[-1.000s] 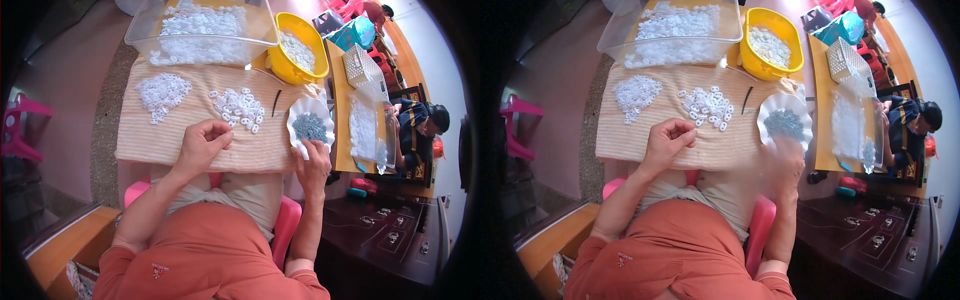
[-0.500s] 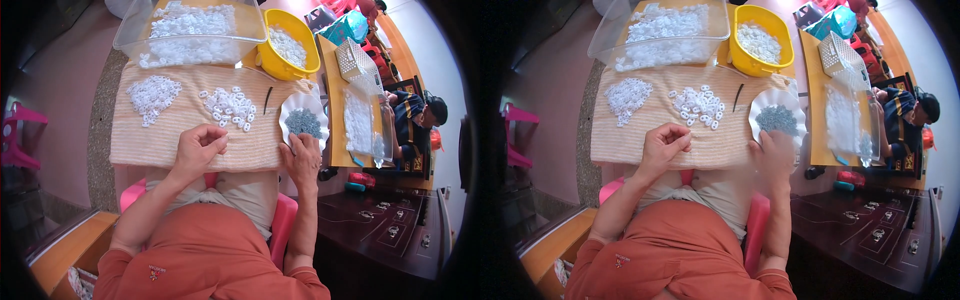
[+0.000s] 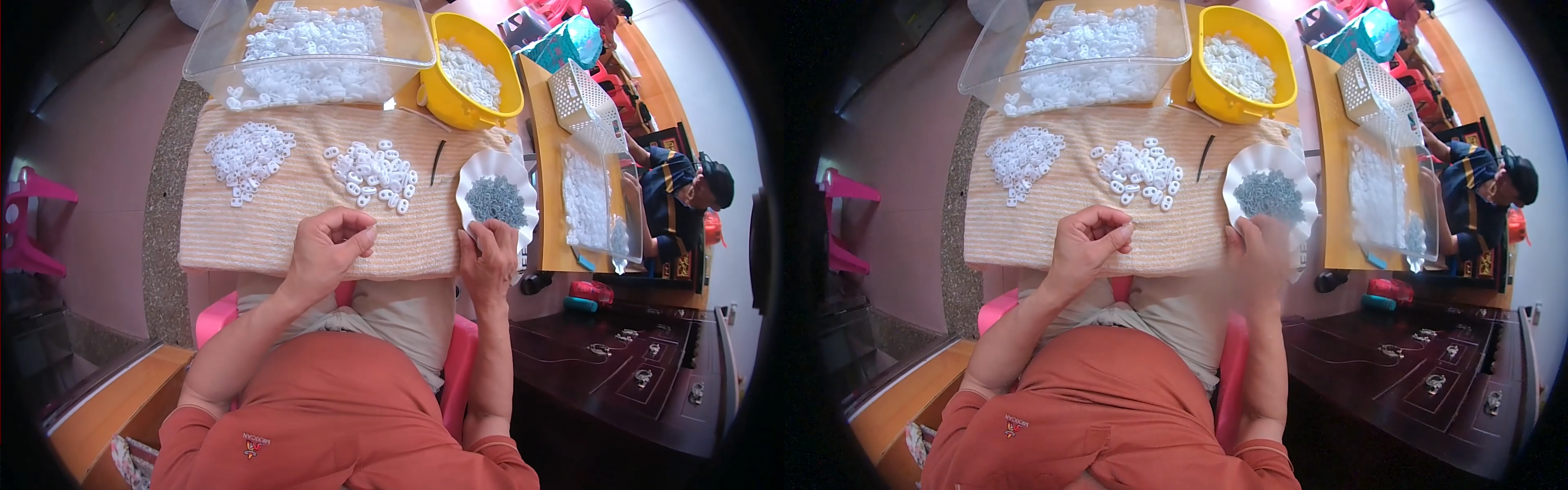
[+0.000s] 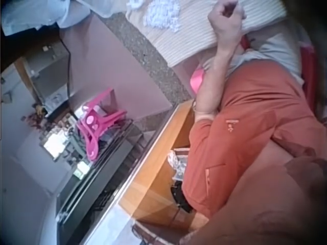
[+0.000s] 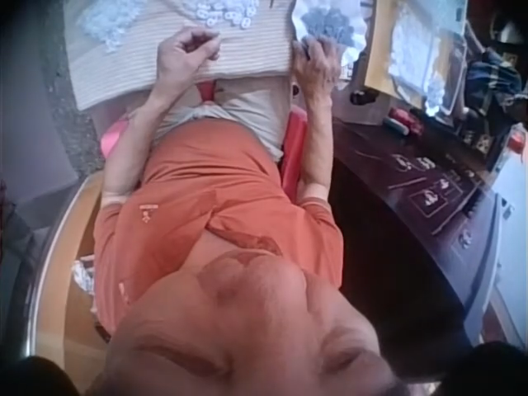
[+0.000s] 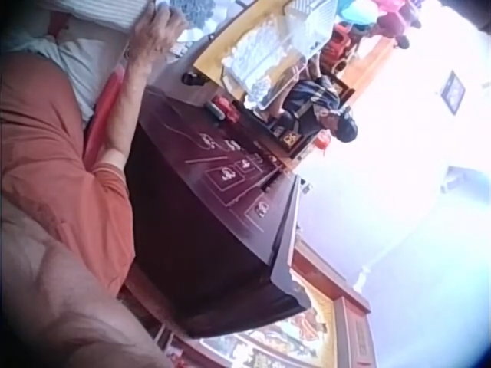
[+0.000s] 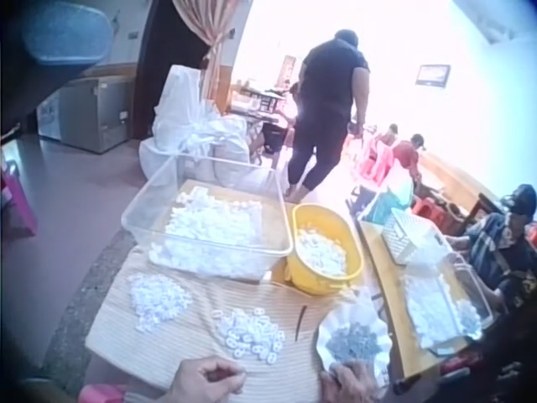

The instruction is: Manually assembling small white plastic components on a table.

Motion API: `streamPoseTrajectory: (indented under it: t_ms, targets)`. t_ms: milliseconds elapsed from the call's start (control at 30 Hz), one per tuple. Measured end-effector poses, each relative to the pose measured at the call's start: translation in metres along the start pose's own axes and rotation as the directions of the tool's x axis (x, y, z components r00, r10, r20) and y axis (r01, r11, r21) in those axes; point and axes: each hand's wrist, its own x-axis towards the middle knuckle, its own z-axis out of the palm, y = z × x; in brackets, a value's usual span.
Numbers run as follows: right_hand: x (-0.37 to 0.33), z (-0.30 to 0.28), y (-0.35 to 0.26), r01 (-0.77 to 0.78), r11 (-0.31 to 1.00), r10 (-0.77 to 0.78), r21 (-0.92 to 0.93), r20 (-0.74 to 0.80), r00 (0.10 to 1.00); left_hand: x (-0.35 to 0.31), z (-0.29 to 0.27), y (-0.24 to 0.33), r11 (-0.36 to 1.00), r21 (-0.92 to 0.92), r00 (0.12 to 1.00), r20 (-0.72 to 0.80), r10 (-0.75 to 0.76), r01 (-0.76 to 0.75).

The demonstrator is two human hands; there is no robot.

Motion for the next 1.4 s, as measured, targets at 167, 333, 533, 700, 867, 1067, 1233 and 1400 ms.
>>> streamPoseTrajectory:
  t_ms: [167, 333, 533, 700, 867, 1067, 1233, 1400]
  targets:
    - [-0.001, 0.002, -0.001, 0.013, 0.999, -0.011, 0.042, -0.048, 0.999, -0.002, 0.003, 0.001, 1.000, 0.006, 1.000, -0.006, -0.022, 0.022]
    - [-0.002, 0.002, -0.004, 0.007, 0.998, -0.003, 0.057, -0.064, 0.998, -0.002, 0.004, -0.002, 1.000, 0.008, 1.000, -0.013, -0.023, 0.023]
    - [-0.005, 0.004, -0.001, 0.016, 0.998, -0.012, 0.062, -0.069, 0.998, -0.003, 0.005, -0.001, 1.000, 0.007, 1.000, -0.010, -0.027, 0.027]
    - [-0.006, 0.004, -0.003, 0.007, 0.999, -0.004, 0.047, -0.063, 0.998, -0.004, 0.005, -0.001, 1.000, -0.008, 1.000, -0.004, -0.030, 0.030]
    - [-0.009, 0.007, 0.000, -0.072, 0.994, 0.078, 0.079, -0.065, 0.995, -0.005, 0.005, 0.000, 0.999, -0.004, 0.999, -0.001, -0.038, 0.038]
    - [-0.009, 0.006, -0.001, -0.117, 0.988, 0.124, 0.099, -0.069, 0.990, -0.006, 0.007, -0.001, 0.999, -0.015, 0.999, 0.009, -0.044, 0.044]
    - [-0.005, 0.001, -0.004, -0.090, 0.992, 0.098, 0.091, -0.091, 0.991, -0.006, 0.007, 0.000, 0.999, 0.000, 0.998, 0.010, -0.054, 0.054]
    - [0.001, 0.000, -0.005, -0.058, 0.993, 0.069, 0.106, -0.099, 0.993, -0.006, 0.007, -0.002, 0.998, -0.005, 0.998, 0.018, -0.058, 0.058]
